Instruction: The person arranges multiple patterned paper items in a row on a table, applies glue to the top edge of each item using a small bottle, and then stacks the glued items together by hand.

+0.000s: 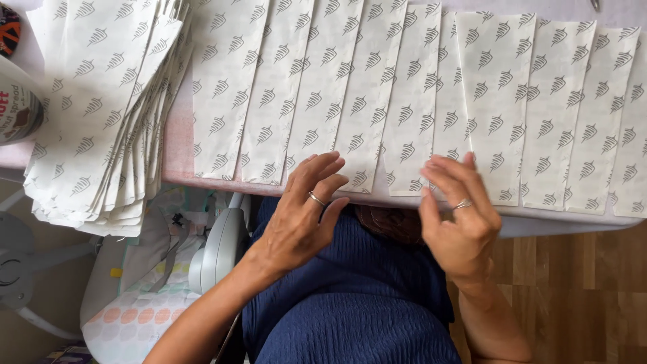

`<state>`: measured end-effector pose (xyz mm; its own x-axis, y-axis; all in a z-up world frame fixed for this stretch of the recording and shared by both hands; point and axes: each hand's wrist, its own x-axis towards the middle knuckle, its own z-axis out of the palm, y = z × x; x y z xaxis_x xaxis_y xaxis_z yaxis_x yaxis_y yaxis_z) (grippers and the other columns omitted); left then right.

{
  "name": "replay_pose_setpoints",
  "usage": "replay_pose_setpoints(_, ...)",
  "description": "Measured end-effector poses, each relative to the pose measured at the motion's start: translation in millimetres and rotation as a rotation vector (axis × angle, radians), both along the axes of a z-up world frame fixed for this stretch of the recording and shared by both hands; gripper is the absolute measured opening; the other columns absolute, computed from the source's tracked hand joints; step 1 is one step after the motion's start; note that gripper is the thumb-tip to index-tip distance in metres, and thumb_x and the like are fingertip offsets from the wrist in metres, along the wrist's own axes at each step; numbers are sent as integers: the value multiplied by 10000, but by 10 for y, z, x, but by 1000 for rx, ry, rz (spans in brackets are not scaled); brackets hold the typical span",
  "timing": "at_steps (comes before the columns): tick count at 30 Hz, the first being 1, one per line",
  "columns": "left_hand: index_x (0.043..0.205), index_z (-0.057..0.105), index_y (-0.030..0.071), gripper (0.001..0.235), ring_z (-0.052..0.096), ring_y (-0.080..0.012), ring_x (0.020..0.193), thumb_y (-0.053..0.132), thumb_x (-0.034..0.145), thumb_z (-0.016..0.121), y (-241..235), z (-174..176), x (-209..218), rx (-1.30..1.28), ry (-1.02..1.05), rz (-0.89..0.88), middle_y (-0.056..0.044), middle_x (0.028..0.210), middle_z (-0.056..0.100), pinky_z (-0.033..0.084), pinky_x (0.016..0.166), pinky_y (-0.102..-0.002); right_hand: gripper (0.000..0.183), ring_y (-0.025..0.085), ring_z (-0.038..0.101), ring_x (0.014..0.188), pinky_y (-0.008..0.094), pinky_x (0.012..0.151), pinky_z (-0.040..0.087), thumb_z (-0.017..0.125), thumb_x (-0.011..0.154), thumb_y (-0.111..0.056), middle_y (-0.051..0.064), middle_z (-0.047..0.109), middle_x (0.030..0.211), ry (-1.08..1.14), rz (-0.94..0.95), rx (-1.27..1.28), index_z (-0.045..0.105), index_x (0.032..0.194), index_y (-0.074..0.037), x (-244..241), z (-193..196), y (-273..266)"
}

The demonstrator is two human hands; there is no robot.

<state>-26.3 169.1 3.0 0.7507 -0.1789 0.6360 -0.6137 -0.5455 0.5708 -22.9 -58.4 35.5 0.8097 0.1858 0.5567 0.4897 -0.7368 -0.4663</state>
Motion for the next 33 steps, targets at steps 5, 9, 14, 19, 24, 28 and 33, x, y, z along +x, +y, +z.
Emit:
replay_pose_setpoints(5,1162,637,-16,281,595,-390,1308,13,904,744,88,32,38,61,70,-93,-211,1254,669,422,1139,-543,243,302,703,1157,443,1175,424,813,859,0,126,725,1222,28,209,69,753,1094,-6,13,-119,416)
replay_pose_setpoints(9,1103,661,-10,214,612,-362,1292,34,910,744,111,-105,65,66,62,-93,-179,1205,698,438,1133,-538,218,281,706,1149,414,1179,430,809,863,-17,126,734,1204,31,249,22,744,1070,5,65,-197,366)
replay_pose_setpoints(14,929,716,7,38,664,-332,1224,28,910,741,111,-129,31,-11,53,-97,-161,1131,729,477,1117,-515,87,285,735,1081,431,1196,416,777,884,17,139,745,1156,33,262,43,746,966,19,40,-215,305)
replay_pose_setpoints(19,892,695,-3,57,670,-320,1208,31,923,728,56,-153,35,-2,51,-59,-161,1099,723,476,1121,-502,39,275,731,1094,432,1208,395,749,914,15,138,742,1149,41,255,43,732,945,30,43,-220,327)
replay_pose_setpoints(24,846,662,-18,114,677,-306,1168,35,929,718,-32,-118,57,-49,128,-4,-143,1071,691,464,1131,-481,71,246,742,1071,420,1238,352,722,948,3,122,737,1137,73,221,106,704,882,24,60,-135,417)
replay_pose_setpoints(28,795,613,-4,142,677,-350,1122,-29,851,741,-90,20,48,-155,314,65,-139,1043,640,540,1027,-486,150,268,758,1007,459,1210,373,772,900,18,112,721,1078,135,185,187,668,792,6,102,-134,430)
replay_pose_setpoints(33,814,559,9,180,682,-410,1092,-70,825,720,-147,37,18,-207,393,91,-155,1046,600,593,928,-514,146,310,746,1024,510,1181,393,817,842,29,103,705,1033,187,156,210,679,878,-7,114,-71,467)
